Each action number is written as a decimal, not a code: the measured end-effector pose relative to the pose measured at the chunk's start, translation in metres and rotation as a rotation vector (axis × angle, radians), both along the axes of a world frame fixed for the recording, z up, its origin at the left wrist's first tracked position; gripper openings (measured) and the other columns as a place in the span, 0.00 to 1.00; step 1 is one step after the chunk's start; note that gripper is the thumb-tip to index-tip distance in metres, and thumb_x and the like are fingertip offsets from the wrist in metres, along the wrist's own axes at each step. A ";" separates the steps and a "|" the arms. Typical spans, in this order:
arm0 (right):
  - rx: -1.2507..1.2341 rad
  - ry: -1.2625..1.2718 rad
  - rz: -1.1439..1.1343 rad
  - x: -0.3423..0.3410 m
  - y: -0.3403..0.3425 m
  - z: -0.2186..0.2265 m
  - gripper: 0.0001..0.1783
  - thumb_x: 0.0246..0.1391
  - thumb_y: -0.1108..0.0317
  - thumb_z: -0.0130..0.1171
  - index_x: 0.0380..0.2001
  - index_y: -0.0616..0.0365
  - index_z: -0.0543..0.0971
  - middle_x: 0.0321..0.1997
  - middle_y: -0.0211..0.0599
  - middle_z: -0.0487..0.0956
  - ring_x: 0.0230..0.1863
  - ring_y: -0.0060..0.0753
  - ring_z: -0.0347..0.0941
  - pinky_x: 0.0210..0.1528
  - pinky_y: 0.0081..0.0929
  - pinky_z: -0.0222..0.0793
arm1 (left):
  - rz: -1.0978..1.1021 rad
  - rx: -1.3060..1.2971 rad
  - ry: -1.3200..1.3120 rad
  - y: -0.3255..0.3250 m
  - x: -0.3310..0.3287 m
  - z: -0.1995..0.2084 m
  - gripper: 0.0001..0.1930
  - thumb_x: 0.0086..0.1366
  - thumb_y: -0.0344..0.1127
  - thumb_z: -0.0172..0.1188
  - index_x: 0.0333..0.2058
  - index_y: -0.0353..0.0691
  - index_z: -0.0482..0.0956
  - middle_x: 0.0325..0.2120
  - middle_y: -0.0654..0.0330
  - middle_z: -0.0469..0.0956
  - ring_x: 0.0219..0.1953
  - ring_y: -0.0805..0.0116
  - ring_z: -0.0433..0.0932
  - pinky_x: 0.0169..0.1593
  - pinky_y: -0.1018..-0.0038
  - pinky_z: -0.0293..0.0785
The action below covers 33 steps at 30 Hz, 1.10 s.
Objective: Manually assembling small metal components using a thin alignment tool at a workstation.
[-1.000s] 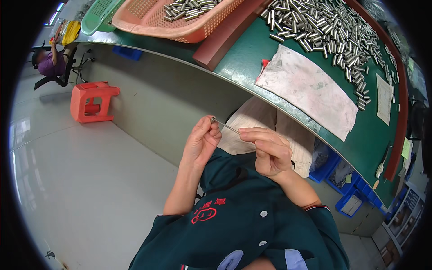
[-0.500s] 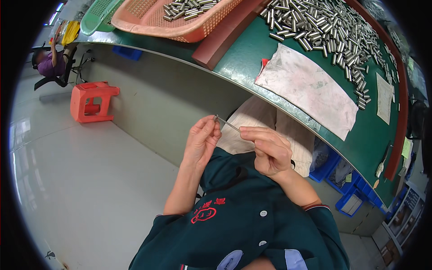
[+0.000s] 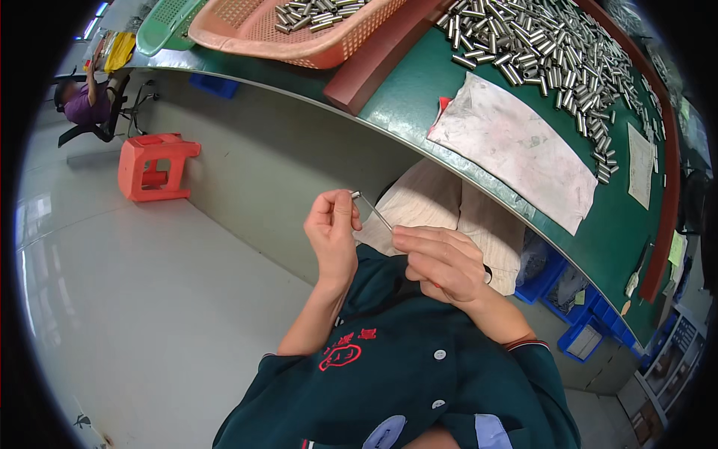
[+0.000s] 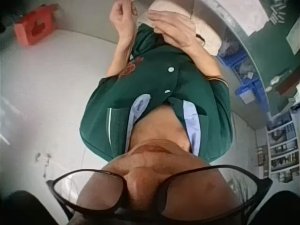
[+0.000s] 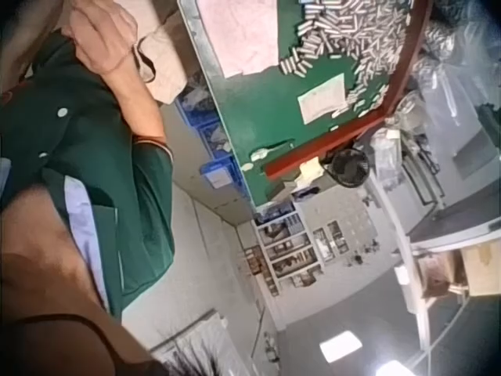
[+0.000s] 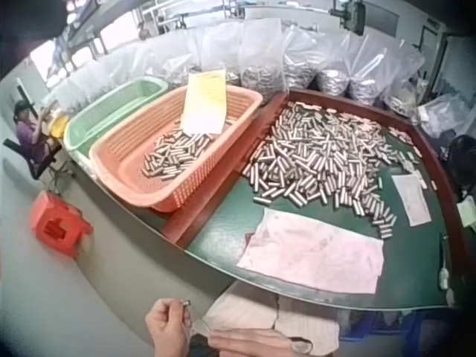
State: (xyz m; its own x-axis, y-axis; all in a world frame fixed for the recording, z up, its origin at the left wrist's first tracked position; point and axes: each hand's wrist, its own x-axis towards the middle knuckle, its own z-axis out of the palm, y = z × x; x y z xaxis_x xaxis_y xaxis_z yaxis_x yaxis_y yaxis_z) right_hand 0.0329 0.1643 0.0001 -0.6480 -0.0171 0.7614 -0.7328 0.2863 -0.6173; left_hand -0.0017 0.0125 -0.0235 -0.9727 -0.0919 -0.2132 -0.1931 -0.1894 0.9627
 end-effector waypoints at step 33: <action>-0.487 -0.106 0.153 -0.002 -0.002 -0.004 0.07 0.57 0.73 0.38 0.39 0.62 0.62 0.35 0.60 0.74 0.37 0.56 0.73 0.39 0.42 0.71 | -0.081 0.616 -0.342 -0.022 -0.012 0.002 0.08 0.59 0.35 0.53 0.33 0.36 0.71 0.21 0.65 0.69 0.21 0.81 0.63 0.28 0.85 0.61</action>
